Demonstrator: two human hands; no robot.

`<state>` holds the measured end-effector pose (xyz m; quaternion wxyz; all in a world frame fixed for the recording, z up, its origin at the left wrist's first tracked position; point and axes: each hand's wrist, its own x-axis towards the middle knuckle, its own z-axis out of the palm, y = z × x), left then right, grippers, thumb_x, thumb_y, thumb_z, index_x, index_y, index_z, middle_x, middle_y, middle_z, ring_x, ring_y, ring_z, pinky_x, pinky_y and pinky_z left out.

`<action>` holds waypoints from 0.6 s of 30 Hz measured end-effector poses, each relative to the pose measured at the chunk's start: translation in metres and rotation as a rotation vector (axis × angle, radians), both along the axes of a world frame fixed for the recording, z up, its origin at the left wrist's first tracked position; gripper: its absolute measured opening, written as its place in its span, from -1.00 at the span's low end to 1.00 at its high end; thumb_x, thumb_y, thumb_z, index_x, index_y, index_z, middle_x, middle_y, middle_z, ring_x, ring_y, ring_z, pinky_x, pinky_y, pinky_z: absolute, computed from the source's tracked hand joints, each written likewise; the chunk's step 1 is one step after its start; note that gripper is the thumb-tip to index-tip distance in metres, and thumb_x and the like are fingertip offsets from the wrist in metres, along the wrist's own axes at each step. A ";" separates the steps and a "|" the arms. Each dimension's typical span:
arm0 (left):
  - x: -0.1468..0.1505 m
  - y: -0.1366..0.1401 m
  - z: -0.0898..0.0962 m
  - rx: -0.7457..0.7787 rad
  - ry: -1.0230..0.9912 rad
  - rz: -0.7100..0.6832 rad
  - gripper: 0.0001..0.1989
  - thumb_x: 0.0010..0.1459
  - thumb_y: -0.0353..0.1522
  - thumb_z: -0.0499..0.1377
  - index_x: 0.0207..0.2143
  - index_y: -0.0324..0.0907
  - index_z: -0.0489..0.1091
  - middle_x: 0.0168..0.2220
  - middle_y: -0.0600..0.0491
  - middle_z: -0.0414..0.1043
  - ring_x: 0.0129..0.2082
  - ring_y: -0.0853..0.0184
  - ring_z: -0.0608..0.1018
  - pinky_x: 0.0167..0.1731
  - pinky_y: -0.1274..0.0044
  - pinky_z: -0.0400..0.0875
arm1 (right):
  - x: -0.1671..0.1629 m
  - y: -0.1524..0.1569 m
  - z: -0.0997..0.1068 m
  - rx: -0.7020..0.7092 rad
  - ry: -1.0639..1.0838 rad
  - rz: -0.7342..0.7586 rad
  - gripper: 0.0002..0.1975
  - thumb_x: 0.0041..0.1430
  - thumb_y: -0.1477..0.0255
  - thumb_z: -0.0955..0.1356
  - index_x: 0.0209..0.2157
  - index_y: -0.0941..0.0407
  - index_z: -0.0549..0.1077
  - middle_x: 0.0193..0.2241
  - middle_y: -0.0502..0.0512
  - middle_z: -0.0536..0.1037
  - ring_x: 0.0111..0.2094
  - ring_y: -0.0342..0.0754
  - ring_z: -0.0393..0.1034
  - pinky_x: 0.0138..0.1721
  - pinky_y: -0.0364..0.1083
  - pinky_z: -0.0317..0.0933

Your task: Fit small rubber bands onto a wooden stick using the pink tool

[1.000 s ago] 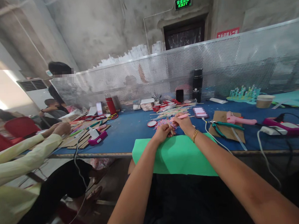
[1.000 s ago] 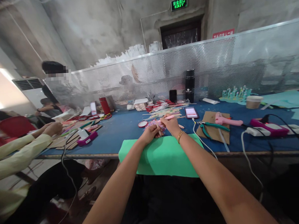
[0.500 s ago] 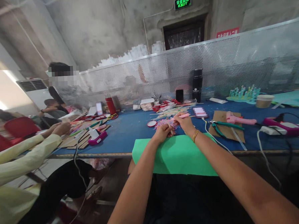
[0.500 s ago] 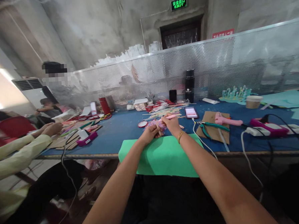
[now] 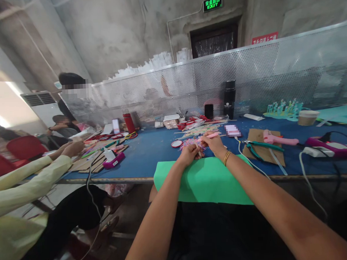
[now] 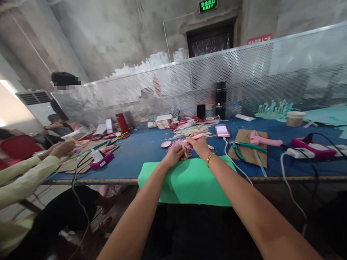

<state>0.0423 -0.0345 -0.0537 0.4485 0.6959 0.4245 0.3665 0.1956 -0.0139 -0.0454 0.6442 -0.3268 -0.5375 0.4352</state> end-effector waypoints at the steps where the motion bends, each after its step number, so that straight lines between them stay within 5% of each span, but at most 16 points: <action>1: 0.000 0.000 0.000 -0.001 0.001 0.001 -0.66 0.11 -0.10 0.20 -0.43 -0.22 0.37 -0.51 0.07 0.49 -0.59 0.46 0.41 -0.50 0.58 0.32 | 0.000 0.000 0.000 0.000 0.001 -0.015 -0.73 -0.14 0.26 0.47 -0.61 0.11 0.37 -0.68 -0.04 0.46 -0.64 -0.17 0.32 -0.59 -0.20 0.21; 18: 0.000 0.000 0.001 0.000 -0.005 0.000 -0.71 0.14 -0.17 0.18 -0.43 -0.23 0.37 -0.50 0.05 0.50 -0.60 0.46 0.41 -0.51 0.58 0.32 | 0.000 0.000 0.001 -0.007 -0.015 -0.013 -0.72 -0.15 0.24 0.46 -0.61 0.09 0.35 -0.68 -0.04 0.46 -0.63 -0.15 0.32 -0.58 -0.18 0.22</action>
